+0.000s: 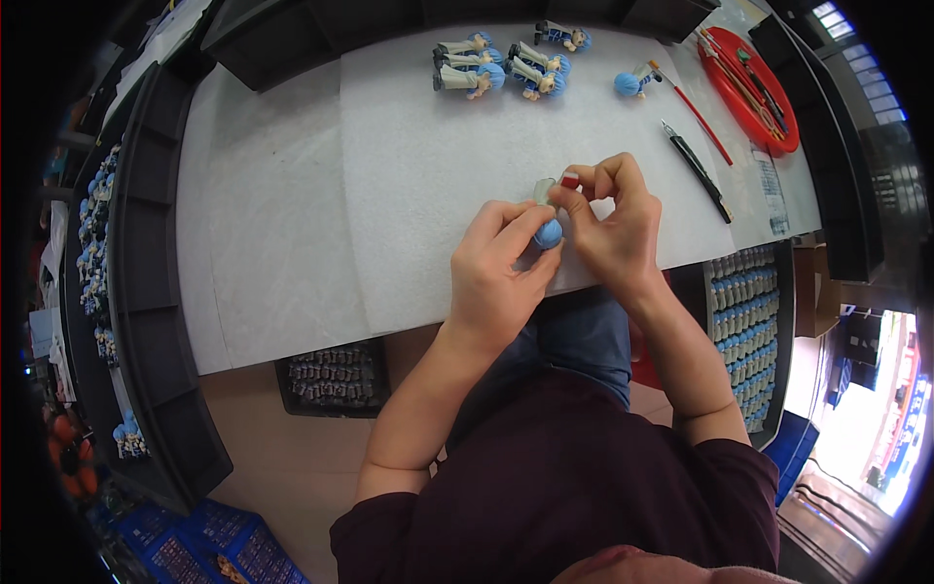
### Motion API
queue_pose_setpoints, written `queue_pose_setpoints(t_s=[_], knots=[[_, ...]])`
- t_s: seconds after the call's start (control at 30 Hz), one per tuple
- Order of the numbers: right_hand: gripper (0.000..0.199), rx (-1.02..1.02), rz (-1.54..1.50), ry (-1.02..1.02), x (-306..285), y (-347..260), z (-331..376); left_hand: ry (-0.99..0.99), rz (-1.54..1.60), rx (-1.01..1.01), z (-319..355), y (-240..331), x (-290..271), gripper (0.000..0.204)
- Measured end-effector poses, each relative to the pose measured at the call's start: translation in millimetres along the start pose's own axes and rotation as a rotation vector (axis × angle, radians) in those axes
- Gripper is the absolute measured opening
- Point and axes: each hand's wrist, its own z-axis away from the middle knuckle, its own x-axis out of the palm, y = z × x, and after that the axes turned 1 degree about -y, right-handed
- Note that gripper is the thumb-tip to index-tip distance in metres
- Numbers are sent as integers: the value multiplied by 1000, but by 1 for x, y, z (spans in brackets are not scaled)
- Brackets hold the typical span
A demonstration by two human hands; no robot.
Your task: The person assembles small blue and white figurines by hand, attaching heads to bodies and placing them into a tray. They also use a red tool to clean or adjust parts of the figurines.
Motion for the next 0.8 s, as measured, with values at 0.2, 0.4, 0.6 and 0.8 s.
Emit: queue_pose_setpoints(t_s=[0.2, 0.4, 0.6, 0.8], knots=[[28, -58, -25, 11, -2, -6, 3, 8, 16, -15, 1, 0, 0, 29], [29, -18, -3, 31, -3, -3, -4, -19, 20, 2, -1, -2, -3, 27], [29, 17, 77, 20, -1, 4, -11, -18, 34, -36, 2, 1, -1, 27], [35, 293, -405, -40, -22, -1, -12, -2, 22, -43, 0, 1, -1, 27]])
